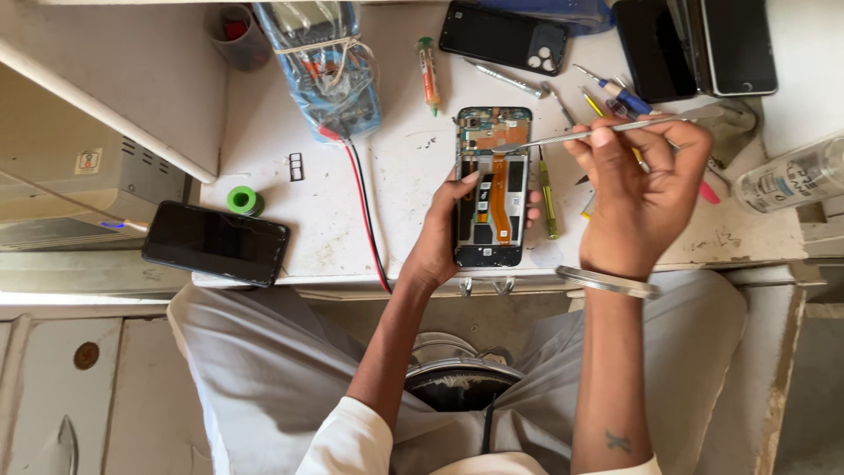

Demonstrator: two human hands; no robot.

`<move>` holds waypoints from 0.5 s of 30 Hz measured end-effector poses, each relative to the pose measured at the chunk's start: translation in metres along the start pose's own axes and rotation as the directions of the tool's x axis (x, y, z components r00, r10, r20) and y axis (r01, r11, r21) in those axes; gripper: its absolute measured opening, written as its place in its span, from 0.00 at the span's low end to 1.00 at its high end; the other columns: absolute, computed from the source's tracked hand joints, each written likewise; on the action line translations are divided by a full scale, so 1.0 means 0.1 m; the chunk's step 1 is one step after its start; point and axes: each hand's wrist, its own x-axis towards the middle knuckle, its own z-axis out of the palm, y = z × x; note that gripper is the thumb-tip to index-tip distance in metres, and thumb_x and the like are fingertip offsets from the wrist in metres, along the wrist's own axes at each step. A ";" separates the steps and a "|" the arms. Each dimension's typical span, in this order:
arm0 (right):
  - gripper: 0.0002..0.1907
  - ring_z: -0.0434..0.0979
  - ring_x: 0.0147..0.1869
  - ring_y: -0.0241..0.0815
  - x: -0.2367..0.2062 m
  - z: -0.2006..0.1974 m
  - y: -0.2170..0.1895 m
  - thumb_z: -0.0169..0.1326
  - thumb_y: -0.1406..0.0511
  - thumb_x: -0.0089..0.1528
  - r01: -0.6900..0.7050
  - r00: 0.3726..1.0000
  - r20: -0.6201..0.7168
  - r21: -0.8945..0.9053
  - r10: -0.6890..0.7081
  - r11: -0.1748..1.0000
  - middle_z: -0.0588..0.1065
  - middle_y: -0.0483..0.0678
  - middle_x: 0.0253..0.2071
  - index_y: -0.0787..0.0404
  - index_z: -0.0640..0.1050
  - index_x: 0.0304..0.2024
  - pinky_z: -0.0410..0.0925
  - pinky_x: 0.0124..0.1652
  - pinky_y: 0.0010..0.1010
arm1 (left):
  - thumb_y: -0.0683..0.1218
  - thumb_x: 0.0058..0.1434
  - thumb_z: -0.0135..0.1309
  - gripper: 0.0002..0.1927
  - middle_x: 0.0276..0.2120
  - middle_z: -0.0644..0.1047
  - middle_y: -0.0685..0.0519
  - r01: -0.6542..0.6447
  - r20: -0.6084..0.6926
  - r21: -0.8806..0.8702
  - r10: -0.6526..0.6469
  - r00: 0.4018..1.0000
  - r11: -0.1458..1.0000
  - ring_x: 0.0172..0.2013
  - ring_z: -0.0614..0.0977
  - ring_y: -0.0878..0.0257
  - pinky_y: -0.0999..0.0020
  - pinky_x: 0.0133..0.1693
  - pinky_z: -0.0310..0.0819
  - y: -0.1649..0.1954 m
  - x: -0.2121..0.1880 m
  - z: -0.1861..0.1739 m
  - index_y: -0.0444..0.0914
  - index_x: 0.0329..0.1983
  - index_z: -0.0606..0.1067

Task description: The person pries open the back of a smartphone at a repair workbench, removes the back cover, and works on the internal components. They use a small pry tool and tweezers on the phone, set the cover aside, and later use a metal spatula-like tool on the exposed internals while holding the phone.

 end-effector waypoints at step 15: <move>0.17 0.82 0.56 0.45 -0.10 0.10 0.12 0.59 0.76 0.73 -0.038 0.999 -0.004 -0.011 0.038 0.999 0.77 0.55 0.52 0.62 0.64 0.53 0.77 0.59 0.46 | 0.55 0.75 0.40 0.31 0.55 0.76 0.31 -0.006 0.022 -0.002 0.007 1.000 1.000 0.51 0.82 0.45 0.53 0.55 0.80 -0.03 -0.02 -0.07 0.29 0.71 0.58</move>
